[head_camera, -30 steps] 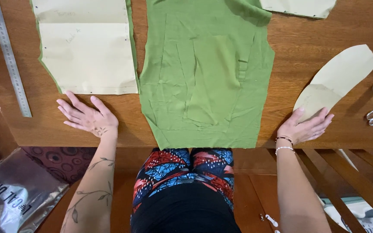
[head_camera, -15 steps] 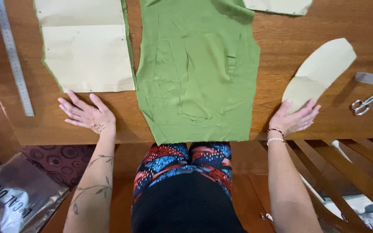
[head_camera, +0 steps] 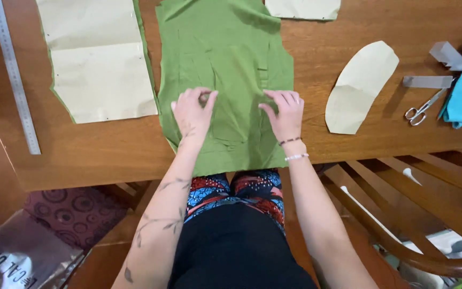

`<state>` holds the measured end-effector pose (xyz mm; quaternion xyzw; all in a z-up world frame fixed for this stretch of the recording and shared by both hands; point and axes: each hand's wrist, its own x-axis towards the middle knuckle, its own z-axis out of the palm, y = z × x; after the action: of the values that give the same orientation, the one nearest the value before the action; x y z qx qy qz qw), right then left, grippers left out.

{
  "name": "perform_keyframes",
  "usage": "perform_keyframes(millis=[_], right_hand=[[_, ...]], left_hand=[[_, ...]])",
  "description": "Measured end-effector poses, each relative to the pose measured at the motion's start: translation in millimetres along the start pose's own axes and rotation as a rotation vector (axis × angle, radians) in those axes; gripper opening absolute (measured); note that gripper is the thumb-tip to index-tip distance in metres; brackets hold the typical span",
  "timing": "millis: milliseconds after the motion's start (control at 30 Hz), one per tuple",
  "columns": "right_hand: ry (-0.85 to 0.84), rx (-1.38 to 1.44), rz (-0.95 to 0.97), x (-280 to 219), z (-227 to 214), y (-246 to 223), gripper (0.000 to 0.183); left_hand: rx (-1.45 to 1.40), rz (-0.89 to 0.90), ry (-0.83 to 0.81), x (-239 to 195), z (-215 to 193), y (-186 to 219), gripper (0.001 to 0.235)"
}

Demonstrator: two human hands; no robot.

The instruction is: Cutting green fabric according to paper patterns and organizing the resulting pieces on a wooden table.

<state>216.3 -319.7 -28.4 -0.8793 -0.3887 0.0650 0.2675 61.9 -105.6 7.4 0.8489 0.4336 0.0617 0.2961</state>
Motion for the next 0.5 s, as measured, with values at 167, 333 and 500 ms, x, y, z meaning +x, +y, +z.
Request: perform_keyframes(millis=[167,333,500], right_hand=[[-0.055,-0.157,-0.028,11,21,8,0.033],[-0.026,-0.089,-0.050,18,15,-5,0.014],[0.002,-0.041,-0.060,21,1,-18,0.010]], left_hand=[[0.069,-0.142,-0.197,18,-2,22,0.027],[0.009,-0.079,-0.183,19,14,12,0.013],[-0.148,-0.080,-0.180,18,15,7,0.007]])
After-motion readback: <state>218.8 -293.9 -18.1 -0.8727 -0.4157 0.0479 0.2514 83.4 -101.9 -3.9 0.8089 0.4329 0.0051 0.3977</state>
